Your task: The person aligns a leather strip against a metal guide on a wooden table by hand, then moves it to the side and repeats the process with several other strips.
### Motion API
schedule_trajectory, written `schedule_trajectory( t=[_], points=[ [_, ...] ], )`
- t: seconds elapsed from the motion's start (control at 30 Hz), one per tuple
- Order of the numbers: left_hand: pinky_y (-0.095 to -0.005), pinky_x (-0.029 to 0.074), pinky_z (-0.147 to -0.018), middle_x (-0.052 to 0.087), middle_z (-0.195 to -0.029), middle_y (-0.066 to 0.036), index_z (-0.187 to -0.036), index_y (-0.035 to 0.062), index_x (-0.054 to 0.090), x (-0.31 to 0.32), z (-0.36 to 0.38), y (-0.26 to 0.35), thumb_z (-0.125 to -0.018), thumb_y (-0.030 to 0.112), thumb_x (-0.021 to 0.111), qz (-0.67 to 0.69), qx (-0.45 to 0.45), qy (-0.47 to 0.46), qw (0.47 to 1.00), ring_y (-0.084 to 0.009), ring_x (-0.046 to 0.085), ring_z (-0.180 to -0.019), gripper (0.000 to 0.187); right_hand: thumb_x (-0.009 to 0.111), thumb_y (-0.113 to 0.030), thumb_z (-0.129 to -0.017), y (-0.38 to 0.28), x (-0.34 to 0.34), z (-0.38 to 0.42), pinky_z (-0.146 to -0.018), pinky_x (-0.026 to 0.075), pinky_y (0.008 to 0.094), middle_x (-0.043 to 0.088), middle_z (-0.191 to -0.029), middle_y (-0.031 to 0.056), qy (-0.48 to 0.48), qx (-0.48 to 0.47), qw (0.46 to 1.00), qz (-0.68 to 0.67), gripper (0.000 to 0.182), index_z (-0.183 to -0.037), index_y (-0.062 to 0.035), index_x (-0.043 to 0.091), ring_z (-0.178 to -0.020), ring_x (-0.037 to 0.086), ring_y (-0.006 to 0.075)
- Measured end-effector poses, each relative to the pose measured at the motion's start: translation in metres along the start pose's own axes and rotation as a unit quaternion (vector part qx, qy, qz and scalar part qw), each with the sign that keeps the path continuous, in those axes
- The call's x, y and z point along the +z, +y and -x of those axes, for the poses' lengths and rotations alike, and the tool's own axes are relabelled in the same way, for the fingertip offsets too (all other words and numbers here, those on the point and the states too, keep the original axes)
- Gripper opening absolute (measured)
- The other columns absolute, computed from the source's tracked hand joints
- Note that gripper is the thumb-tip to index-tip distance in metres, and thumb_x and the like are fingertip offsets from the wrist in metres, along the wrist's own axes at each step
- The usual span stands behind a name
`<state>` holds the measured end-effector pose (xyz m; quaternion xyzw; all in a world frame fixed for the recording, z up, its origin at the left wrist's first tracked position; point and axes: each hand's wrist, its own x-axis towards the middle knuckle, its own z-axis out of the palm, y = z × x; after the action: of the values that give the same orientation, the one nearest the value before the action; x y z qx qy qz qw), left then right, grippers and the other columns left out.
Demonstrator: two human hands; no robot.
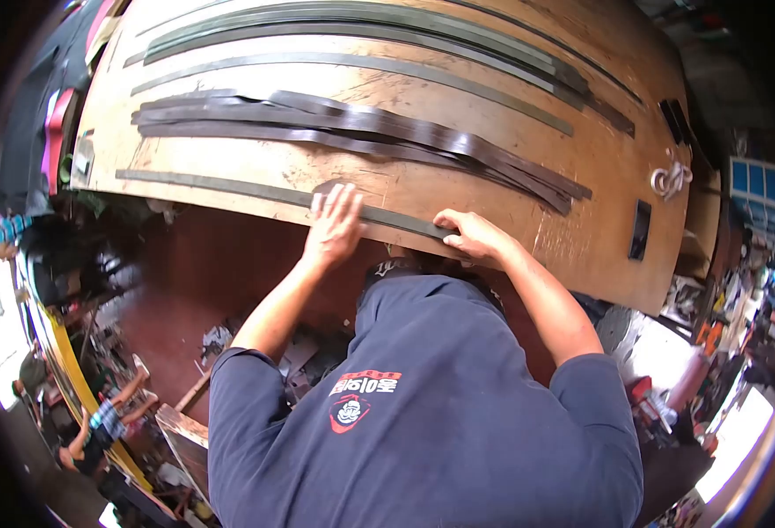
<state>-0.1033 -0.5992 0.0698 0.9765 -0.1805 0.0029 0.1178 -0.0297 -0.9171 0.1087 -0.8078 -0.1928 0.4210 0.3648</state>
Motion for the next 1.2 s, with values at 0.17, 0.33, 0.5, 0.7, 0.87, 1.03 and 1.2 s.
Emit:
schedule_trajectory(
  t=[0.17, 0.33, 0.5, 0.7, 0.87, 1.03, 1.2],
  points=[
    [-0.0392, 0.041, -0.091, 0.060, -0.108, -0.009, -0.114, 0.0041, 0.063, 0.023, -0.047, 0.062, -0.077, 0.019, 0.067, 0.172, 0.124, -0.027, 0.977, -0.0264, 0.054, -0.105, 0.040, 0.062, -0.010, -0.083, -0.003, 0.006, 0.002, -0.093, 0.048, 0.0427, 0.067, -0.110, 0.0198, 0.031, 0.029, 0.999, 0.013, 0.037, -0.117, -0.0028, 0.053, -0.105, 0.063, 0.0345],
    [-0.0396, 0.042, -0.080, 0.061, -0.099, -0.005, -0.103, 0.0084, 0.067, 0.027, -0.053, 0.058, -0.074, 0.015, 0.070, 0.172, 0.151, 0.029, 0.973, -0.0247, 0.054, -0.096, 0.030, 0.065, -0.011, -0.082, 0.018, 0.002, 0.021, -0.090, 0.050, 0.0413, 0.068, -0.105, 0.0198, 0.074, 0.020, 0.997, -0.033, 0.036, -0.115, -0.0020, 0.054, -0.101, 0.065, 0.0335],
    [-0.0392, 0.042, -0.080, 0.061, -0.099, -0.005, -0.102, 0.0094, 0.067, 0.029, -0.051, 0.061, -0.074, 0.015, 0.071, 0.176, 0.142, 0.036, 0.973, -0.0244, 0.055, -0.095, 0.029, 0.068, -0.014, -0.082, 0.052, -0.020, 0.057, -0.082, 0.052, 0.0377, 0.070, -0.093, 0.0162, 0.084, 0.063, 0.994, -0.033, 0.033, -0.111, -0.0019, 0.060, -0.091, 0.068, 0.0266],
    [-0.0393, 0.041, -0.086, 0.061, -0.102, -0.005, -0.103, 0.0073, 0.067, 0.024, -0.050, 0.065, -0.076, 0.015, 0.067, 0.170, 0.126, 0.026, 0.977, -0.0246, 0.054, -0.101, 0.028, 0.065, -0.013, -0.084, 0.064, -0.019, 0.068, -0.082, 0.051, 0.0352, 0.070, -0.092, 0.0142, 0.099, 0.069, 0.991, -0.058, 0.027, -0.109, -0.0034, 0.062, -0.089, 0.067, 0.0226],
    [-0.0427, 0.039, -0.090, 0.059, -0.105, -0.008, -0.106, 0.0061, 0.064, 0.022, -0.051, 0.072, -0.074, 0.015, 0.069, 0.162, 0.116, 0.045, 0.979, -0.0264, 0.053, -0.102, 0.034, 0.061, -0.010, -0.087, 0.072, -0.013, 0.066, -0.083, 0.051, 0.0336, 0.071, -0.096, 0.0132, 0.108, 0.056, 0.989, -0.083, 0.022, -0.107, -0.0033, 0.065, -0.091, 0.067, 0.0210],
    [-0.0426, 0.037, -0.093, 0.059, -0.107, -0.008, -0.109, 0.0056, 0.064, 0.025, -0.058, 0.089, -0.075, 0.017, 0.070, 0.194, 0.121, 0.020, 0.973, -0.0264, 0.052, -0.105, 0.036, 0.059, -0.009, -0.089, 0.072, -0.012, 0.066, -0.083, 0.050, 0.0310, 0.070, -0.096, 0.0095, 0.101, 0.059, 0.989, -0.094, 0.019, -0.105, -0.0010, 0.066, -0.090, 0.065, 0.0165],
    [-0.0413, 0.039, -0.088, 0.060, -0.100, -0.007, -0.103, 0.0078, 0.068, 0.030, -0.062, 0.095, -0.076, 0.018, 0.071, 0.188, 0.142, 0.023, 0.972, -0.0263, 0.054, -0.101, 0.029, 0.058, -0.009, -0.089, 0.075, -0.011, 0.066, -0.083, 0.050, 0.0305, 0.071, -0.096, 0.0090, 0.108, 0.060, 0.989, -0.085, 0.019, -0.104, -0.0006, 0.066, -0.090, 0.065, 0.0165]
  ],
)
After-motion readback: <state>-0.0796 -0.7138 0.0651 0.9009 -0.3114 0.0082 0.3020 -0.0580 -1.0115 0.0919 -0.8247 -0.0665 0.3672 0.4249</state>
